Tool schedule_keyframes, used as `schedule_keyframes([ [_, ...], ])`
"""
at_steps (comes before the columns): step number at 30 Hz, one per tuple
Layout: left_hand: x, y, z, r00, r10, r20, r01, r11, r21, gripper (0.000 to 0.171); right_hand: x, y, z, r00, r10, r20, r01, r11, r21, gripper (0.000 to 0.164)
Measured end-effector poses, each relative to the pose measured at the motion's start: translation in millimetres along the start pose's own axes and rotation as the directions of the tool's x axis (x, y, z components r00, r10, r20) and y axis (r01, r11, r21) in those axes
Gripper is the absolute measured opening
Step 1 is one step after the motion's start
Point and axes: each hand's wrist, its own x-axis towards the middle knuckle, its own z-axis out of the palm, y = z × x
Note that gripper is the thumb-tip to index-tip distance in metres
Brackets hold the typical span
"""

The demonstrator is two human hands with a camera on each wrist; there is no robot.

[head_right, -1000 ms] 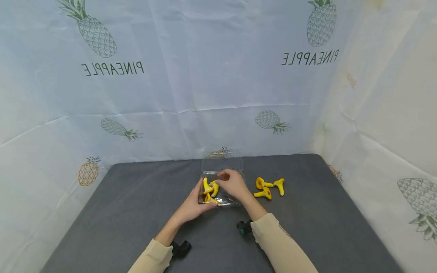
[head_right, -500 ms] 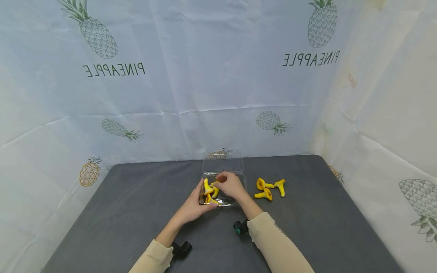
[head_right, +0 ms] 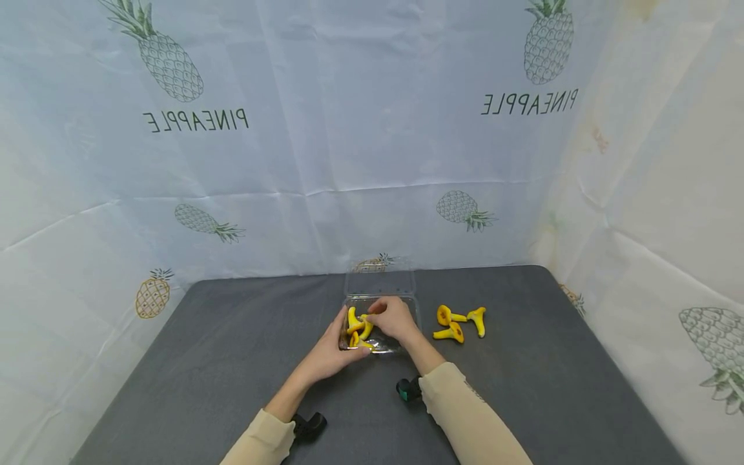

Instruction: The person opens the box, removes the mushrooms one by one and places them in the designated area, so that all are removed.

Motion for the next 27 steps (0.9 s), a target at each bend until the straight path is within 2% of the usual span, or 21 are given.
schedule_keyframes([
  [10,-0.4,-0.5,0.9,1.000,-0.001,-0.001,0.001,1.000,0.000,0.111,-4,-2,-3,0.998,-0.041,-0.042,0.040,0.999,-0.032,0.011],
  [16,-0.2,0.3,1.2,1.000,0.009,-0.007,-0.009,1.000,0.001,0.111,-8,-4,-10,0.994,-0.085,-0.072,0.084,0.996,-0.016,0.010],
  [27,-0.8,1.8,-0.1,1.000,0.008,-0.002,-0.008,1.000,-0.009,0.111,-19,-12,-25,0.992,-0.110,-0.062,0.111,0.994,0.009,0.011],
])
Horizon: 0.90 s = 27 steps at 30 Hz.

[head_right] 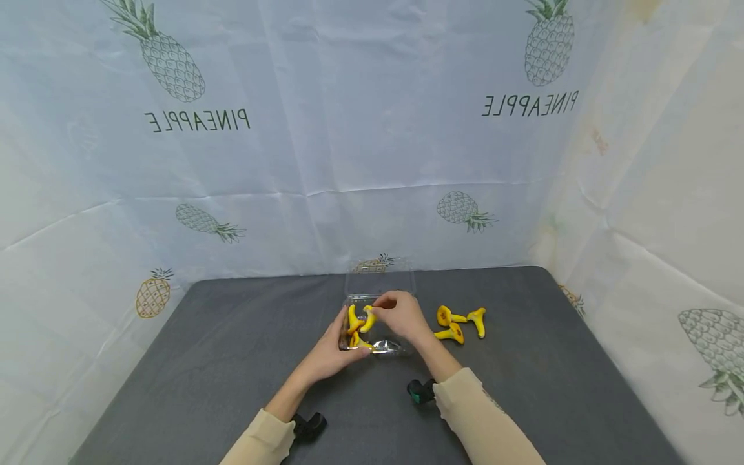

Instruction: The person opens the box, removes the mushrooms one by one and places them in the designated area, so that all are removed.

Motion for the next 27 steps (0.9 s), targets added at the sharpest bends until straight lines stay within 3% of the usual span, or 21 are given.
schedule_keyframes([
  [27,-0.2,1.9,0.0,1.000,-0.015,-0.012,0.015,0.999,0.035,0.110,-35,7,-53,0.995,-0.096,-0.028,0.095,0.995,-0.030,0.015],
])
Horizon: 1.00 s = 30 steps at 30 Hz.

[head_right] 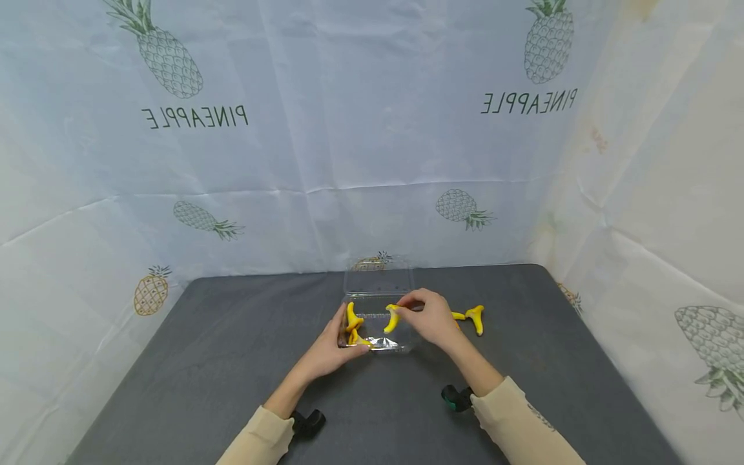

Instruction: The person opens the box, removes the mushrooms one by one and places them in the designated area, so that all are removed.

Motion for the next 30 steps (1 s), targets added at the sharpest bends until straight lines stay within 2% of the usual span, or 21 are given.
schedule_keyframes([
  [10,-2.9,1.1,-2.4,1.000,0.013,0.000,-0.013,1.000,0.004,0.111,-10,8,-18,0.999,-0.046,-0.009,0.046,0.999,-0.005,0.015],
  [20,-4.0,0.5,-1.5,1.000,0.023,0.008,-0.023,1.000,-0.012,0.110,-24,15,-40,1.000,0.005,-0.024,-0.005,1.000,-0.026,0.017],
  [30,-1.2,-1.8,-0.5,1.000,0.023,0.001,-0.023,1.000,-0.018,0.111,-30,25,-62,0.998,-0.018,-0.060,0.013,0.996,-0.089,0.020],
])
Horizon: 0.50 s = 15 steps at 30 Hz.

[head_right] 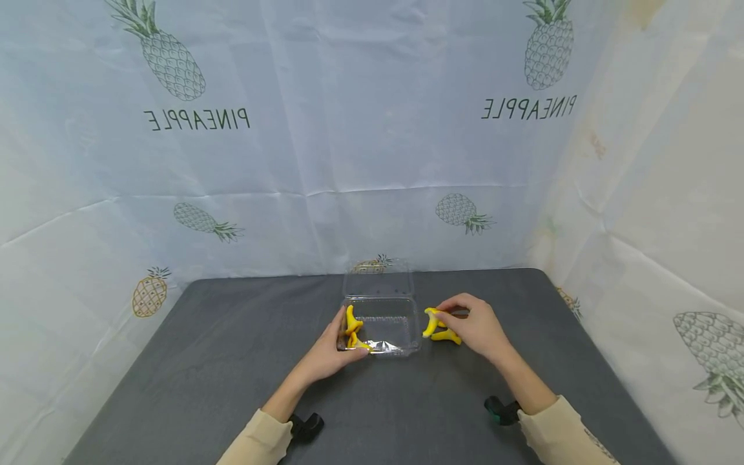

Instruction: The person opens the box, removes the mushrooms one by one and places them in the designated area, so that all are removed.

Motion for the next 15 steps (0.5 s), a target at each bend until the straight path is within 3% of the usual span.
schedule_keyframes([
  [15,0.1,-0.8,0.8,1.000,-0.010,-0.002,0.010,1.000,-0.013,0.111,-13,27,-22,1.000,0.000,-0.014,0.000,1.000,-0.027,0.020],
])
